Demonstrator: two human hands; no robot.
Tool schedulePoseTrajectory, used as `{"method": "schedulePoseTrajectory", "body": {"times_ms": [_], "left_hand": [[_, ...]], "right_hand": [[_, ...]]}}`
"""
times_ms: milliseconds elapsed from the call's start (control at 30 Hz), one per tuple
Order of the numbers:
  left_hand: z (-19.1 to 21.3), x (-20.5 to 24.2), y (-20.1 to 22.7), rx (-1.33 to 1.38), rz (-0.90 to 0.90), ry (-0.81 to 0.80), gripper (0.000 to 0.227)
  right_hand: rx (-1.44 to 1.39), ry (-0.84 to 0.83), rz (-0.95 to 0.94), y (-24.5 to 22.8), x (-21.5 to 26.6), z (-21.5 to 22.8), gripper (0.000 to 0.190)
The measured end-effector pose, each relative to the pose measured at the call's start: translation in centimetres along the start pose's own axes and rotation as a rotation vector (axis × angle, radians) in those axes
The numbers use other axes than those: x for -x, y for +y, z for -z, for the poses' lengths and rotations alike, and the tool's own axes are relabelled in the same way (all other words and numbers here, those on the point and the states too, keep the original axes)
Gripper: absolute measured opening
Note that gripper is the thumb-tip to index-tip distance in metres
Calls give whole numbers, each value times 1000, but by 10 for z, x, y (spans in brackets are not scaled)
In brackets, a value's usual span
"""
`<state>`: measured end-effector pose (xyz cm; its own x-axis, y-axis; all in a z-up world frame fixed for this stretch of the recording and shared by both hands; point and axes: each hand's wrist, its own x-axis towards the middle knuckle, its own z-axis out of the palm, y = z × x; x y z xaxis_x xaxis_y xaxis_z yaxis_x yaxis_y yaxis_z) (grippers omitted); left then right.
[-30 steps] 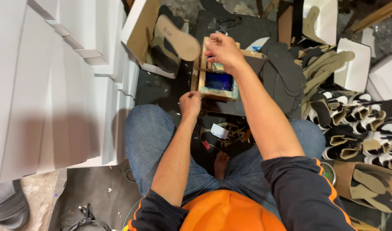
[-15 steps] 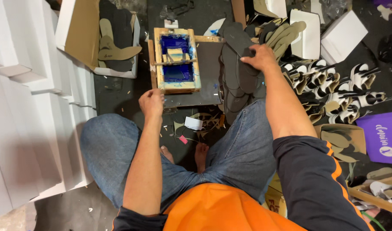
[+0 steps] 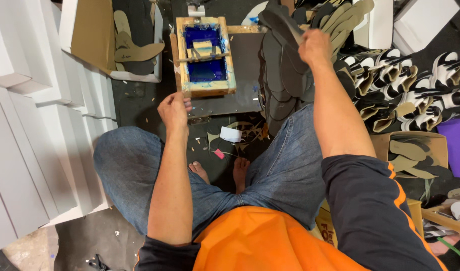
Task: The person sits on the floor and repeatedly picks up shoe insoles, places them into a wooden printing frame with blue ink, presses them down, and removes them to place on a pile. The process is repeated for multiple insoles.
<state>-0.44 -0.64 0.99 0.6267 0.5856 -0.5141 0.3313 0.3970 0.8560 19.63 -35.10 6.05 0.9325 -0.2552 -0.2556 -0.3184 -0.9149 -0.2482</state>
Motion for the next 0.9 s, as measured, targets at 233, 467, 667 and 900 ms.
{"method": "schedulePoseTrajectory", "body": {"times_ms": [233, 467, 667, 900], "left_hand": [[0, 4, 9, 48, -30, -27, 17], [0, 3, 10, 70, -30, -56, 15], [1, 4, 13, 74, -51, -71, 16], [-1, 12, 24, 63, -96, -81, 24]], "right_hand": [[-540, 513, 777, -9, 5, 16, 52], [312, 251, 1052, -63, 55, -40, 58], [195, -139, 442, -68, 63, -41, 60], [494, -377, 196, -71, 65, -57, 63]]}}
